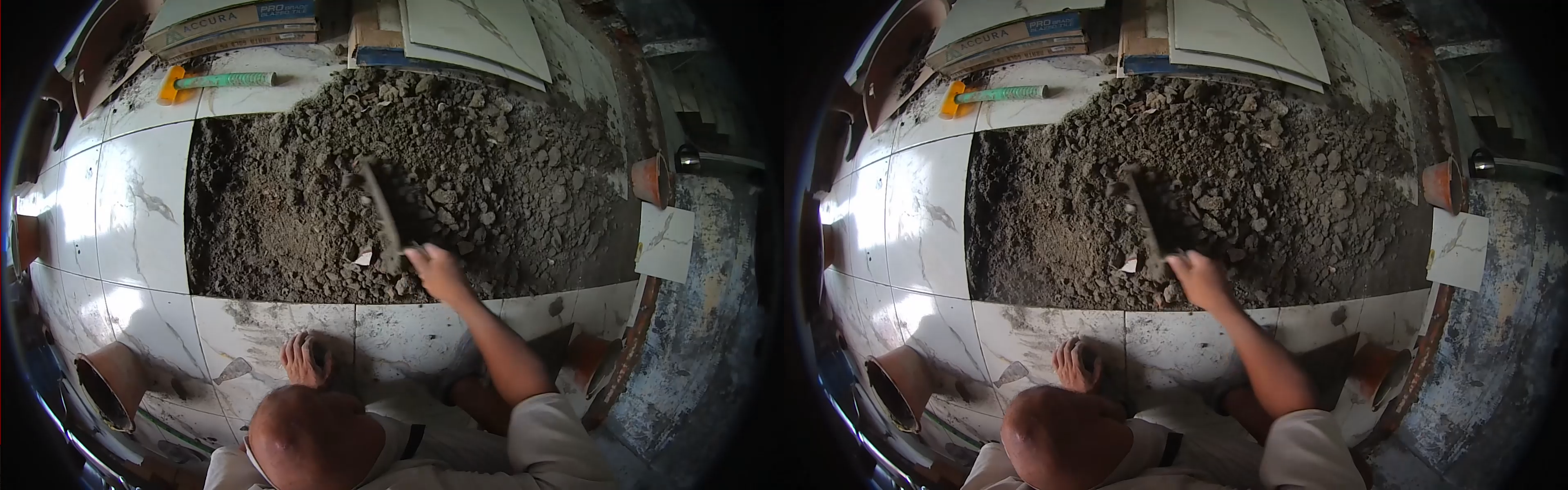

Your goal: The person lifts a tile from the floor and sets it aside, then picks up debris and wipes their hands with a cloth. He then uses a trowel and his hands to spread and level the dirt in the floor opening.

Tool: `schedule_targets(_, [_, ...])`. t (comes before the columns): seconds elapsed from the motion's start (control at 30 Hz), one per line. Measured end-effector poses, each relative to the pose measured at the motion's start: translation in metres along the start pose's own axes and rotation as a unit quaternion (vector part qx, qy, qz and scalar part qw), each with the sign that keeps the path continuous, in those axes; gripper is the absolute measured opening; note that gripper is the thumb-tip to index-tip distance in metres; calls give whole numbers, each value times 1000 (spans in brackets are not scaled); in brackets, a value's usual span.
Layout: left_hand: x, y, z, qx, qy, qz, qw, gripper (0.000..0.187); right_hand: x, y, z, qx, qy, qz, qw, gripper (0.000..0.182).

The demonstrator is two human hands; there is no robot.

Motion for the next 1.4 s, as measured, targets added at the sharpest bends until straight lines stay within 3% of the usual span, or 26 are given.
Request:
schedule_targets(0.07, [-4,3,4,3,2,5,1000,54,-3,14,43,-16,-115,-102,988,51])
schedule_targets(0.2, [-3,-2,5,-1,5,-1,1000,54,-78,12,113,-113,-98,-83,985,49])
schedule_targets(0.27, [-5,0,6,-1,10,13,1000,54,-110,11,155,-192,-179,-181,948,46])
schedule_targets(0.4, [-5,-1,10,-2,23,19,1000,51,-152,26,229,-328,-239,-180,896,46])
schedule_targets(0.5, [-6,1,8,-7,27,25,999,52,-88,38,185,-242,-177,-136,944,46])
schedule_targets(0.6, [-6,-4,11,-19,17,19,999,53,30,37,70,-128,-169,-114,971,42])
schedule_targets(0.63, [-6,-4,11,-11,25,17,999,52,65,35,34,-60,-210,-71,973,41])
schedule_targets(0.73, [-5,-4,8,-16,15,35,999,53,119,-20,-75,21,-93,115,989,49])
schedule_targets(0.83, [-3,3,3,-12,49,30,998,54,182,-58,-144,87,-158,121,976,48])
schedule_targets(0.97, [3,10,-6,22,23,19,999,55,220,-83,-154,119,-236,71,962,47])
schedule_targets(1.13, [7,14,-19,21,11,11,1000,56,187,-110,-114,70,-200,37,977,44])
schedule_targets(1.2, [9,18,-28,-3,-2,-5,1000,56,183,-108,-94,91,-266,0,960,41])
schedule_targets(1.4, [14,21,-35,-9,-4,-23,1000,51,148,-97,-24,94,-265,-41,959,39])
Point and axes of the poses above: each hand's wrist, its own y-axis away from the middle knuckle, its own z-axis out of the back of the hand, x = y × z, the point moved 1 cm from there along -y, towards the middle knuckle, and after that the axes turned 13 degrees about -y, right-handed, at the moved point
